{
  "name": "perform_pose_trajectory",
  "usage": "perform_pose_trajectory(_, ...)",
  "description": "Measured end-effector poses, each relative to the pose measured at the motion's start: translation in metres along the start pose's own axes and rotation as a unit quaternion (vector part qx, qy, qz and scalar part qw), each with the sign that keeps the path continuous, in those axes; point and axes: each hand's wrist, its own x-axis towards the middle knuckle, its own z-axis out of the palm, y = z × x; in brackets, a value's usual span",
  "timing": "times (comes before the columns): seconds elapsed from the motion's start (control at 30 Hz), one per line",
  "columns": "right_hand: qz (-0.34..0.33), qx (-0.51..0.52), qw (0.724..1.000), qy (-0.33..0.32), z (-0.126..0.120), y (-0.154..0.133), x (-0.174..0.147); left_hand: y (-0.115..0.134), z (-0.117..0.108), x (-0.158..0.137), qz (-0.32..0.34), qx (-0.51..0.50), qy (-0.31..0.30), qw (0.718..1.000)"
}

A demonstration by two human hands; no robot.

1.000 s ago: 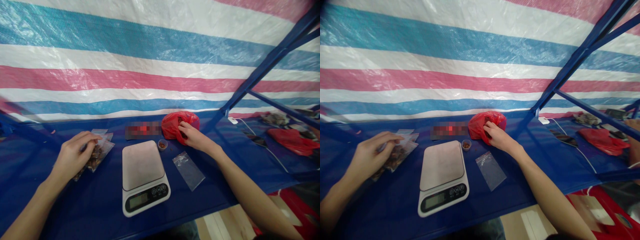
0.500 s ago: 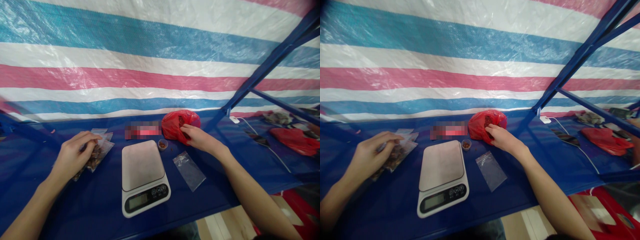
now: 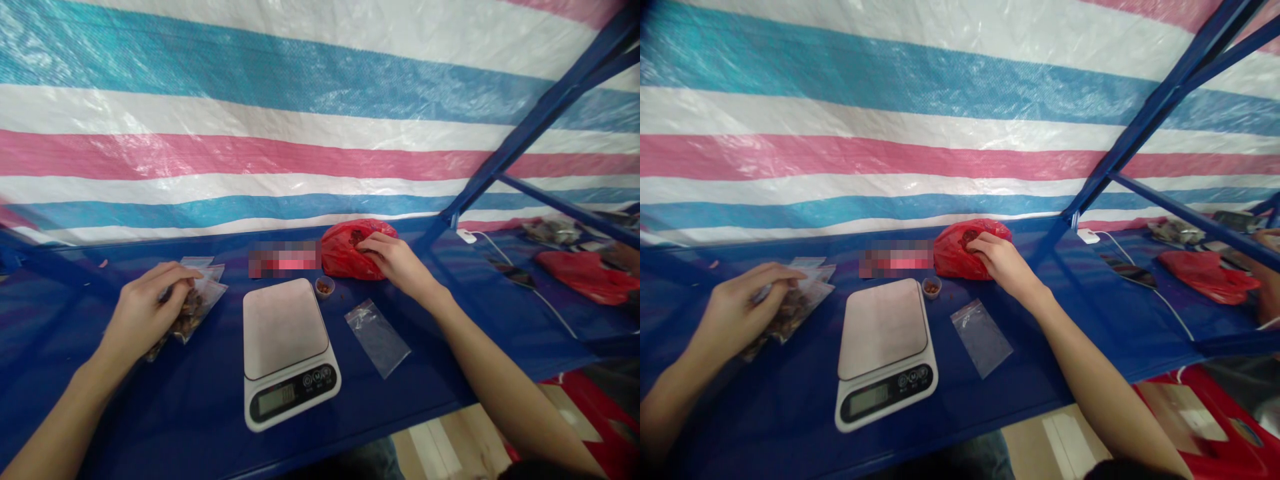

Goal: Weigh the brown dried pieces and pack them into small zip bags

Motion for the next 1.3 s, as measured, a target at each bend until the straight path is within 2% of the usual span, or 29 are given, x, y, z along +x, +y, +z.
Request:
perform_pose_trajectory(0.1, 0.005, 0.027, 0.998, 0.057, 0.003, 0.000, 0.003, 0.000, 0.000, 0.000, 0.008, 0.004, 0.008, 1.000)
perform_pose_trajectory(0.23, 0.018, 0.048, 0.994, 0.095, 0.008, 0.008, 0.004, 0.001, 0.001, 0.000, 0.010, 0.008, 0.008, 1.000)
perform_pose_trajectory(0.4, 0.078, 0.072, 0.980, 0.167, 0.000, 0.007, 0.010, 0.002, 0.000, 0.001, 0.009, 0.013, 0.008, 1.000)
perform_pose_trajectory(0.5, 0.119, 0.178, 0.958, 0.191, -0.004, -0.012, 0.018, 0.003, 0.000, 0.001, 0.004, 0.009, 0.007, 1.000)
perform_pose_trajectory(0.63, 0.112, 0.404, 0.899, 0.124, 0.011, -0.049, 0.025, 0.003, -0.001, 0.002, 0.005, 0.010, 0.006, 1.000)
perform_pose_trajectory(0.73, 0.126, 0.489, 0.861, 0.057, 0.033, -0.072, 0.022, 0.003, -0.001, 0.002, 0.011, 0.008, 0.012, 1.000)
perform_pose_trajectory(0.83, 0.168, 0.531, 0.830, 0.020, 0.051, -0.081, 0.017, 0.003, -0.002, 0.002, 0.012, 0.006, 0.016, 1.000)
perform_pose_trajectory(1.0, 0.197, 0.529, 0.825, 0.029, 0.062, -0.077, 0.013, 0.003, -0.001, 0.001, 0.004, 0.003, 0.016, 1.000)
perform_pose_trajectory(1.3, 0.183, 0.506, 0.842, 0.049, 0.062, -0.072, 0.012, 0.005, -0.003, 0.001, -0.010, -0.005, 0.003, 1.000)
